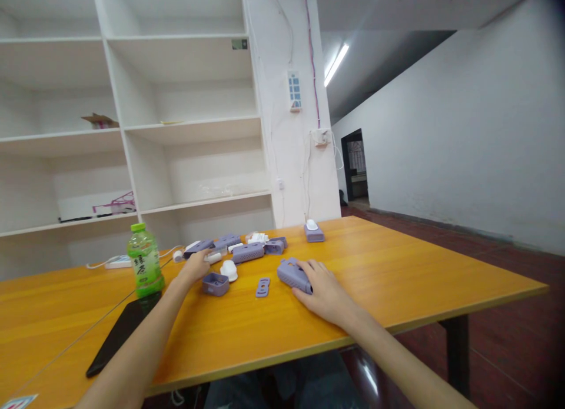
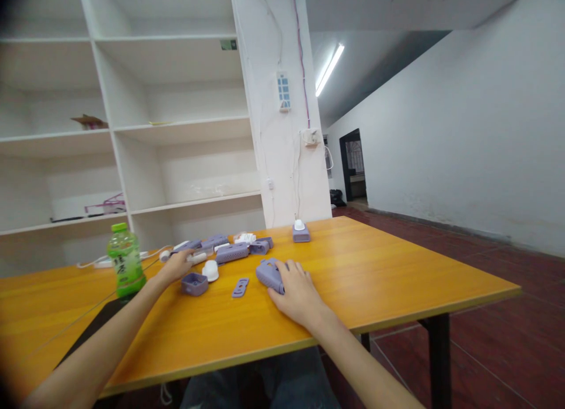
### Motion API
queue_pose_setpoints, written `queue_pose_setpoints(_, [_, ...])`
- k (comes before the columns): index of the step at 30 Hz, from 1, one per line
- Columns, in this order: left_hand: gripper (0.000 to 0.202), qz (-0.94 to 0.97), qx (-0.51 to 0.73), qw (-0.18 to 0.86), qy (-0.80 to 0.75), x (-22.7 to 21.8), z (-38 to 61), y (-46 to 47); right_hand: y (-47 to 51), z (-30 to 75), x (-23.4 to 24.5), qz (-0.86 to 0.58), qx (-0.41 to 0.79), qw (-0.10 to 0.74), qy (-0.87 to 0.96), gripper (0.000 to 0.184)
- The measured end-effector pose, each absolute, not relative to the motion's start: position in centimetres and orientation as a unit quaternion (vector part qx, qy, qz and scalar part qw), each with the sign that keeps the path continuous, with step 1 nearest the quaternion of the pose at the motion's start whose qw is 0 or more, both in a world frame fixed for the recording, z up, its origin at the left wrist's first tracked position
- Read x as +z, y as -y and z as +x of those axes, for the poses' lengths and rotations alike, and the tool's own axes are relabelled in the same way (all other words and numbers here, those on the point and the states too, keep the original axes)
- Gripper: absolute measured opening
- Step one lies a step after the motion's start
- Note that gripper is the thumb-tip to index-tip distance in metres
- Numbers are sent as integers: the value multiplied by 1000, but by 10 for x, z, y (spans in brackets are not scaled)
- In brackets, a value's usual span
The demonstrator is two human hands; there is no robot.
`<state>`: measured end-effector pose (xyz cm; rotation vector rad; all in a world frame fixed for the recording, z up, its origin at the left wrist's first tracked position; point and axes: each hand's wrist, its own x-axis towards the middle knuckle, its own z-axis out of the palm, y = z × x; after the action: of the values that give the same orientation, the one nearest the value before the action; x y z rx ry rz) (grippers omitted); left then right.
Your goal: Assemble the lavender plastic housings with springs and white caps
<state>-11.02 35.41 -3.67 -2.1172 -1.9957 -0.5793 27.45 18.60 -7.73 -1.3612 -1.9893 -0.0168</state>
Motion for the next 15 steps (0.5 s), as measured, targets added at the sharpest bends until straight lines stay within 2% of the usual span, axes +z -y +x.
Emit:
queue_pose_setpoints(9, [31,-711,-174,72,678,-36,-101,-377,-188,275,-78,-534,-9,355,767,58])
queue_pose_setpoints(15, [29,-690,-250,93,673,-29,-88,-349,-186,275,-74,-536,-10,342,771,57])
